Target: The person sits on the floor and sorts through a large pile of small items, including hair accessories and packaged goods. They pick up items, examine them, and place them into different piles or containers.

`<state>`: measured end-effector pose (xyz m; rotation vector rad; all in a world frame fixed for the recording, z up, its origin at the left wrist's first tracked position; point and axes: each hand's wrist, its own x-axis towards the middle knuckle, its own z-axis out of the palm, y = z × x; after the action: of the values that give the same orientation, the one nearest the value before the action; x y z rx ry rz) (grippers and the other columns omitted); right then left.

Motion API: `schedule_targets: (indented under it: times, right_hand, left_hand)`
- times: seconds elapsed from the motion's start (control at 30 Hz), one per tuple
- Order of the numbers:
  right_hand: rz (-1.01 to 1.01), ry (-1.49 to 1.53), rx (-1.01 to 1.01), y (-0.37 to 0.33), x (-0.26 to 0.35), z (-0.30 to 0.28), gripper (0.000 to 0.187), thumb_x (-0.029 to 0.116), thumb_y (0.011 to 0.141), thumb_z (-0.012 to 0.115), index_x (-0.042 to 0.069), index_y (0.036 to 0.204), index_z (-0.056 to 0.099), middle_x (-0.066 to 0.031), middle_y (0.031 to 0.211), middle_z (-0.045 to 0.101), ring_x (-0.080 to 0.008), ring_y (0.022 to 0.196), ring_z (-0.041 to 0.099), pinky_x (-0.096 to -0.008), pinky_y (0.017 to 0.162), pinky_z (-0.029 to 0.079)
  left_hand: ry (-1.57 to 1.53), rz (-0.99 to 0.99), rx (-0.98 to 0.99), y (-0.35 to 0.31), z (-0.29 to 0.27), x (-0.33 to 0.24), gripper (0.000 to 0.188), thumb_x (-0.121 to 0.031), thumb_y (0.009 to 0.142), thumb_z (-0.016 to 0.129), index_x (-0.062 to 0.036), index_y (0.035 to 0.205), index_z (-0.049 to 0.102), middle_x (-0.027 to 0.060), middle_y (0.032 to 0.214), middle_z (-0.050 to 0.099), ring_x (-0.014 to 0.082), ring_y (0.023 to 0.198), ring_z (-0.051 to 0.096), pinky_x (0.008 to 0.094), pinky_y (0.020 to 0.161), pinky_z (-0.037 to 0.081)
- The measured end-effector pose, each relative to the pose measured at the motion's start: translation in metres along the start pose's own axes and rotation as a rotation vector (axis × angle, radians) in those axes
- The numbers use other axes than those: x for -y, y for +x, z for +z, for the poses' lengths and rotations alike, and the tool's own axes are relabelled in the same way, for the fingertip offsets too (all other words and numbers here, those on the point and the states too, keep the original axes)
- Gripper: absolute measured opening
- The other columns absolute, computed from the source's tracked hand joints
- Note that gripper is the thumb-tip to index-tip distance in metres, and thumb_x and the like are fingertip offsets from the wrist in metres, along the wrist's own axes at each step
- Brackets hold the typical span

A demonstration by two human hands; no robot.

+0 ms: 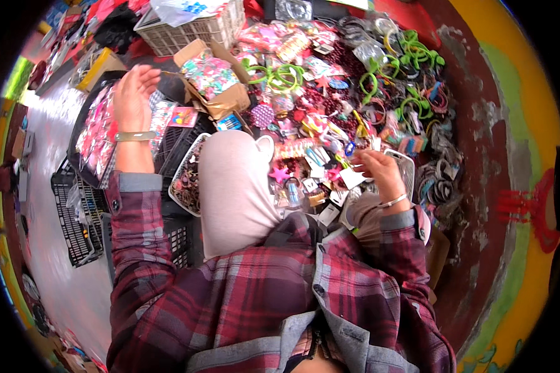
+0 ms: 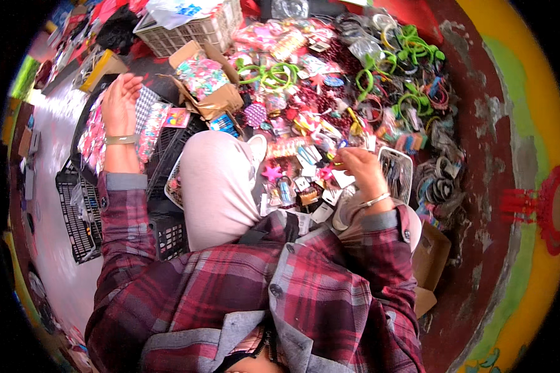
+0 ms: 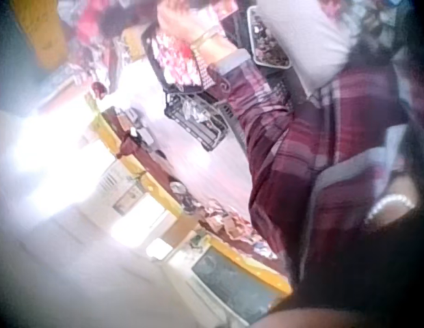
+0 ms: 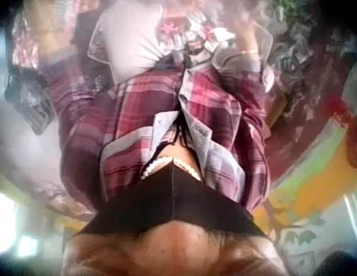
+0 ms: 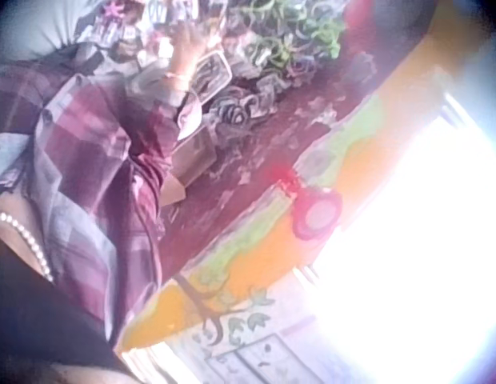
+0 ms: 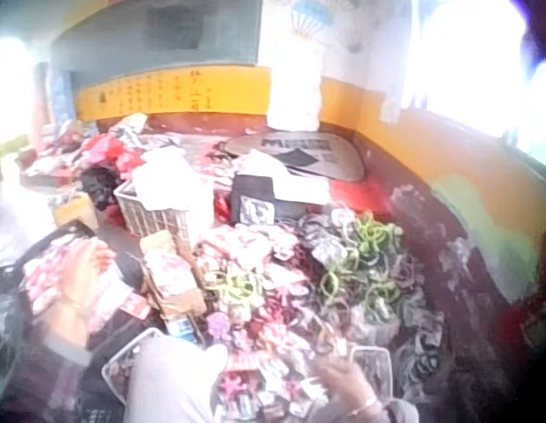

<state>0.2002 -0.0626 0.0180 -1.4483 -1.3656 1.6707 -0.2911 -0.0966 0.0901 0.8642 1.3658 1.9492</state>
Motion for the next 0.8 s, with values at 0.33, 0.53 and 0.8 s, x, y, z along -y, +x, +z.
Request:
schedule_targets:
  times: [0.33,0.53,0.8]
  right_hand:
    - [-0.429,-0.907,0.483,-0.071,-0.067,0.067,0.012,0.017,0.078,0.051,0.006,0.077,0.057,-0.0157,0.071,0.060,-0.0341,0.068,0.059,-0.0427,0.062,0.047]
    - [-0.600,-0.911,0.305,-0.090,-0.006,0.024,0.012,0.014,0.075,0.052,0.003,0.073,0.056,-0.0149,0.068,0.058,-0.0315,0.067,0.059,-0.0405,0.060,0.047]
    - [-0.537,-1.053,0.361,-0.080,-0.022,0.000,0.009,0.014,0.072,0.050,0.008,0.076,0.054,-0.0079,0.072,0.058,-0.0239,0.072,0.059,-0.0345,0.066,0.045]
  left_hand:
    - [-0.392,-0.553,0.416,-0.084,0.235,0.070,0.020,-0.022,0.088,0.049,-0.0047,0.084,0.057,0.0117,0.082,0.064,0.0188,0.072,0.061,0.0276,0.064,0.048]
    - [-0.285,-1.033,0.322,-0.113,0.252,0.223,0.020,-0.024,0.085,0.049,-0.0072,0.079,0.058,0.0092,0.079,0.064,0.0186,0.071,0.061,0.0317,0.063,0.048]
    - [0.407,-1.150,0.399,-0.197,0.170,0.424,0.021,-0.020,0.075,0.058,-0.0057,0.090,0.061,0.0093,0.071,0.061,0.0230,0.070,0.059,0.0323,0.065,0.046]
